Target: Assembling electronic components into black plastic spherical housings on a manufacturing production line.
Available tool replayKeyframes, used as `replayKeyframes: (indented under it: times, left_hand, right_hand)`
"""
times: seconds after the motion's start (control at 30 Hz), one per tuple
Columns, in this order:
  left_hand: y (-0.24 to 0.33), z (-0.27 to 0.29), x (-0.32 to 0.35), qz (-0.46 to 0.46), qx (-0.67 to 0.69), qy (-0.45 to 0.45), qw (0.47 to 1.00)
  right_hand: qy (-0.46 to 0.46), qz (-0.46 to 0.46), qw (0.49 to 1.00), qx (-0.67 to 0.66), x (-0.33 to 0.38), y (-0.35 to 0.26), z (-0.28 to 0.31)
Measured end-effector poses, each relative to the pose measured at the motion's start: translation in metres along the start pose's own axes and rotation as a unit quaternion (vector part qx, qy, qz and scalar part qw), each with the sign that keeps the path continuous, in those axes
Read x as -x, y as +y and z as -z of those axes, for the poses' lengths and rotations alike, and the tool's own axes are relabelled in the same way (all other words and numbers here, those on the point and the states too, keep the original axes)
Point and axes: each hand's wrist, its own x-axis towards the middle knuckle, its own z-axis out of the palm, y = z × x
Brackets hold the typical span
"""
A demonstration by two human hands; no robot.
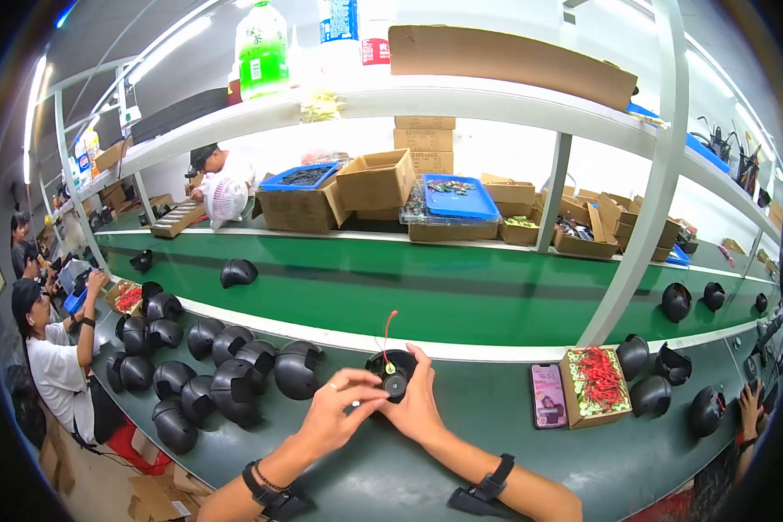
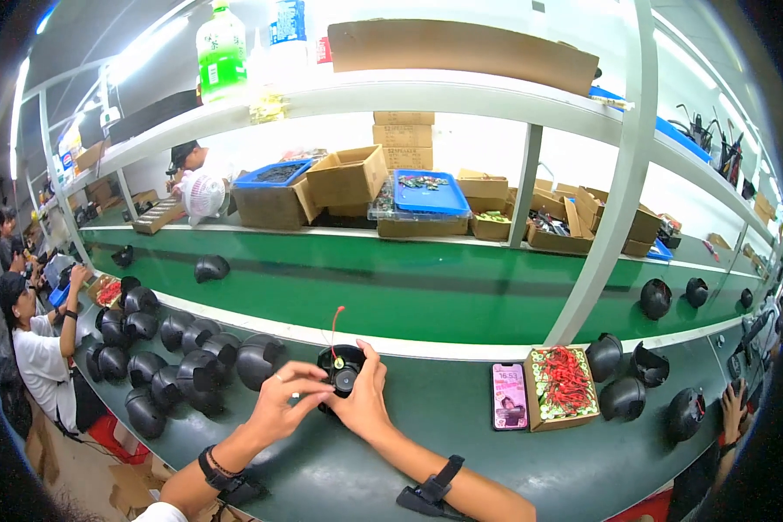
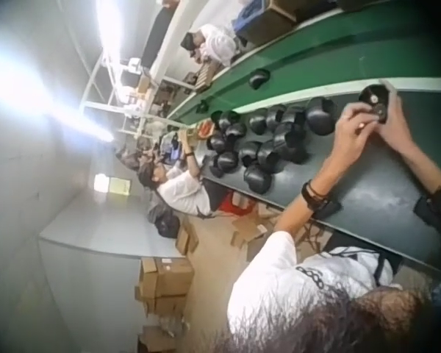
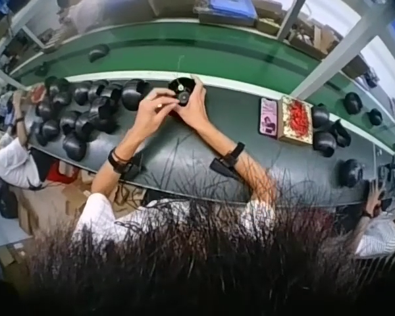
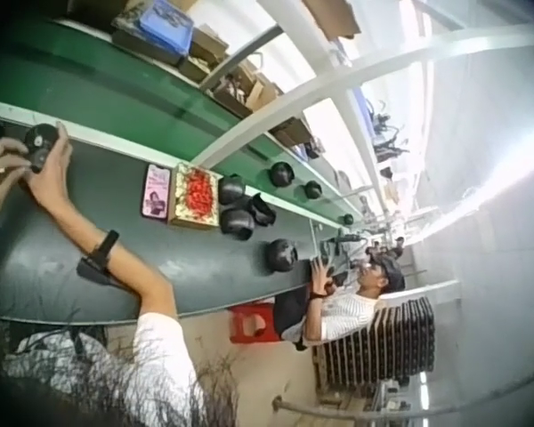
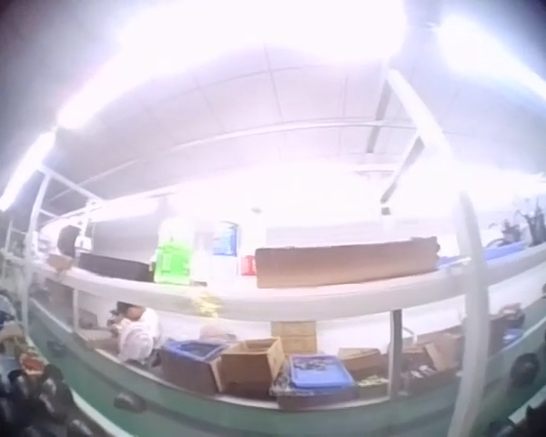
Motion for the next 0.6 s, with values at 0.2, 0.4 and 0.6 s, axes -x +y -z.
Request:
replayKeyframes:
  times: [0.2,0.4,0.6]
  left_hand:
    - [0.002,0.003,0.029,-0.055,0.014,-0.035,0.998]
    - [0.003,-0.001,0.04,-0.082,0.012,-0.043,0.996]
    - [-0.004,-0.003,0.041,-0.034,0.042,-0.023,0.998]
  right_hand:
    - [-0.149,-0.057,0.969,-0.188,-0.018,0.049,0.004]
    - [-0.288,-0.134,0.89,-0.327,-0.02,0.022,0.031]
    - [-0.331,-0.172,0.772,-0.514,-0.031,0.03,0.046]
